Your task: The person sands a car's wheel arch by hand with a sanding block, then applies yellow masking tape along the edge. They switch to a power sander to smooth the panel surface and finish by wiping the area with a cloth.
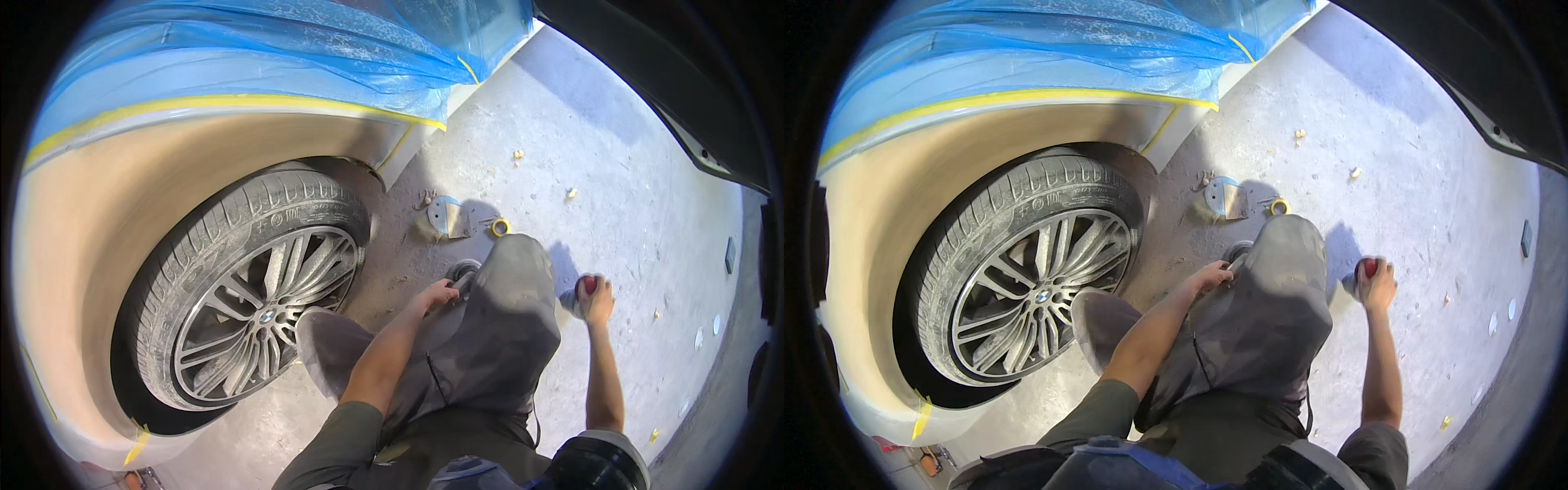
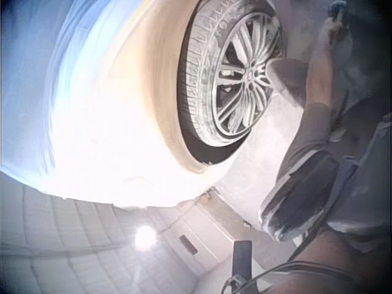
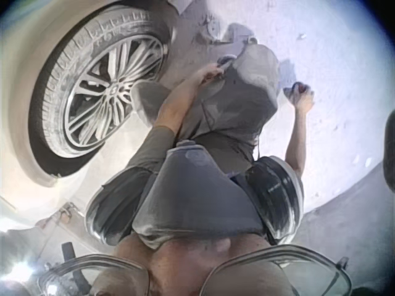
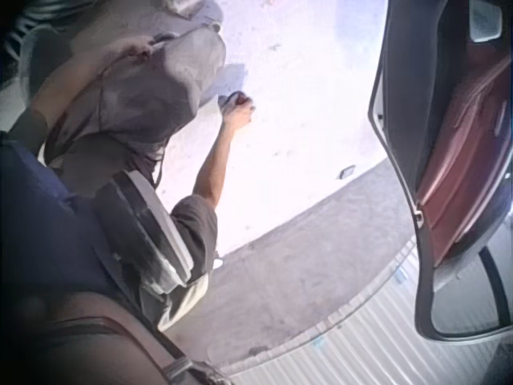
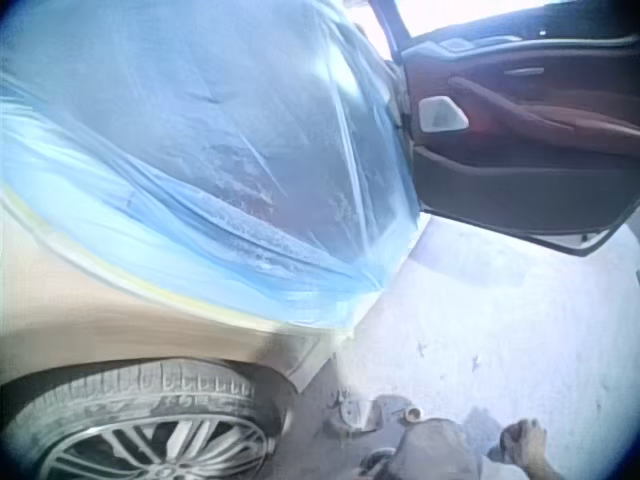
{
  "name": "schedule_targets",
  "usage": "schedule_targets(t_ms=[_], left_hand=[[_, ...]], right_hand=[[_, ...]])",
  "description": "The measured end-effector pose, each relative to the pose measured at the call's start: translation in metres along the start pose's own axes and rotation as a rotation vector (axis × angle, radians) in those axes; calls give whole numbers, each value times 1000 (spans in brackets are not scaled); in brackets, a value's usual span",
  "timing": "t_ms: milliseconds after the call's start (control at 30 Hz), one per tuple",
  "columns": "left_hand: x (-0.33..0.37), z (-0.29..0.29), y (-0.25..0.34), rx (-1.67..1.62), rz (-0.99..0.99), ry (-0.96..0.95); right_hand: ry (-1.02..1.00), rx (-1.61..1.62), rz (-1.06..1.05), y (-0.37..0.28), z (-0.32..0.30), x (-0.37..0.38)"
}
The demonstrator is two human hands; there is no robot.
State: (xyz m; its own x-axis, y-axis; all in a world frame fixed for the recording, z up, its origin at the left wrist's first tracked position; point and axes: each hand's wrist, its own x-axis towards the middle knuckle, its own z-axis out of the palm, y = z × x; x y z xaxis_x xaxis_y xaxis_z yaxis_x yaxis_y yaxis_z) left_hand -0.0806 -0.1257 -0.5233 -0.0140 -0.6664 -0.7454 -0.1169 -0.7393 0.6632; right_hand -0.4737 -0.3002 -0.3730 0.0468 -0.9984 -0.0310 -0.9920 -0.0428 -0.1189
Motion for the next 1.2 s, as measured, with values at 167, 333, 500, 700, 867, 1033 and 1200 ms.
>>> schedule_targets(t_ms=[167, 333, 500, 700, 867, 1033, 1200], left_hand=[[-3, 9, 9, 62, -75, 18], [-35, 16, 27, 302, 18, 381], [-102, 15, 96, 180, 281, 650], [-188, 8, 245, -1, 1097, 1073], [-246, -8, 311, 101, 1281, 1156], [-286, -13, 308, -127, 1402, 991], [-279, -42, 314, -538, 1264, 1023]], right_hand=[[-16, 152, -13, 31, 65, -27], [-75, 0, 127, 15, 51, -29], [185, 547, -62, -78, -42, -2], [0, 1083, -756, -288, -170, -33], [389, 1240, -675, -355, -276, -42], [271, 1341, -860, -393, -316, -30], [296, 1326, -1068, -440, -313, -51]])
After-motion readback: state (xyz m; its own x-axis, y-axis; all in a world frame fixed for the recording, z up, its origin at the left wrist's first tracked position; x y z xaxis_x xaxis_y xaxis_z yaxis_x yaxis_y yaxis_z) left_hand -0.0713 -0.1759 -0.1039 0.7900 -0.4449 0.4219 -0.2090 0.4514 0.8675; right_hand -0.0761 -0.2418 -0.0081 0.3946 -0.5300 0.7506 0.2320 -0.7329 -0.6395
